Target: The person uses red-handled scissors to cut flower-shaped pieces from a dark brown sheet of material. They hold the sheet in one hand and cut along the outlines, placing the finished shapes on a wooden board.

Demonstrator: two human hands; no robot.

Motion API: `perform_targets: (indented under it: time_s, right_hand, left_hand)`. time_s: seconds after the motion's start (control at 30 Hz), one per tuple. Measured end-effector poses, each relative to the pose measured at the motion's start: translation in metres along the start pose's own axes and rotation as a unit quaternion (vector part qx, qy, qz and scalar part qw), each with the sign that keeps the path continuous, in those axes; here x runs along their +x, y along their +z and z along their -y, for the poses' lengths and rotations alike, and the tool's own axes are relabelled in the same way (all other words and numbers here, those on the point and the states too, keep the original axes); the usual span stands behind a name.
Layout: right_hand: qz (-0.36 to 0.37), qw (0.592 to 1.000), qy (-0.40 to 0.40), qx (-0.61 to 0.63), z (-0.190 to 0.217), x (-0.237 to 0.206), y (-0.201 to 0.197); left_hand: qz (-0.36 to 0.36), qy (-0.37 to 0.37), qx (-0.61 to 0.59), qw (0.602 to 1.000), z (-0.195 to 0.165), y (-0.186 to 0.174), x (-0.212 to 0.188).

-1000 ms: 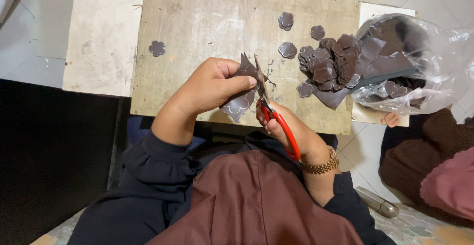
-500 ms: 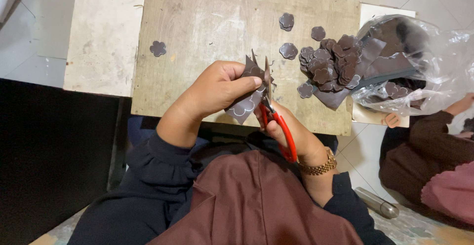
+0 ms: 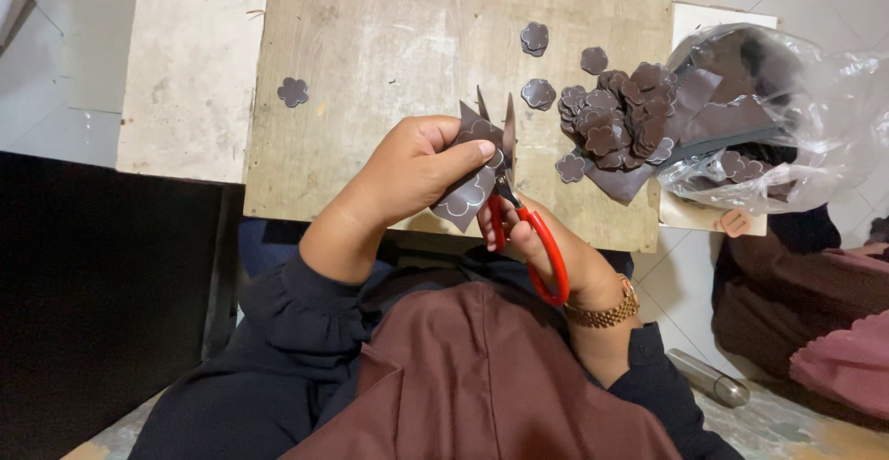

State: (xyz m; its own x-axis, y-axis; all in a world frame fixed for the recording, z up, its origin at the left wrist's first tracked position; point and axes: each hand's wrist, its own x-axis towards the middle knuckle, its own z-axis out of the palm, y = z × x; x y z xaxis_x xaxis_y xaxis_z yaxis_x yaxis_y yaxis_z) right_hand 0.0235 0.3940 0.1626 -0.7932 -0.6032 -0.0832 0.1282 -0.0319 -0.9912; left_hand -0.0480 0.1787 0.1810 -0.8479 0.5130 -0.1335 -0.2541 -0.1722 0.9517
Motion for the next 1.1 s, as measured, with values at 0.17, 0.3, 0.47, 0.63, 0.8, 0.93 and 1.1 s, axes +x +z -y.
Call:
perform_targets:
  time_s: [0.17, 0.3, 0.47, 0.63, 0.8, 0.93, 1.1]
  right_hand:
    - [-0.002, 0.999, 0.014, -0.048, -0.001, 0.003, -0.002]
    - [-0.027, 0.997, -0.006, -0.07, -0.001, 0.001, -0.002]
    - [-0.041, 0.996, -0.008, -0.077, -0.008, 0.003, -0.004]
    - [-0.032, 0.999, -0.012, -0.017, -0.012, 0.001, -0.003]
    - [-0.043, 0.999, -0.019, 0.002, -0.015, 0.0, 0.0]
    - [-0.067, 0.997, -0.02, -0.037, -0.017, 0.0, -0.003]
    - [-0.076, 0.993, -0.04, -0.081, -0.017, -0.002, -0.005]
  left_hand:
    - [-0.017, 0.007, 0.074, 0.997, -0.002, 0.0, -0.002]
    - [-0.029, 0.009, 0.096, 0.995, -0.003, -0.002, -0.001]
    - [-0.024, 0.016, -0.006, 1.0, 0.004, 0.003, 0.002]
    - [0.018, -0.005, -0.107, 0.994, 0.009, 0.003, 0.006]
    - [-0.018, -0.016, -0.107, 0.994, 0.012, 0.007, 0.007]
    - [-0.027, 0.012, -0.067, 0.997, 0.012, 0.008, 0.008]
    - [-0.042, 0.023, -0.124, 0.991, 0.018, 0.015, 0.01]
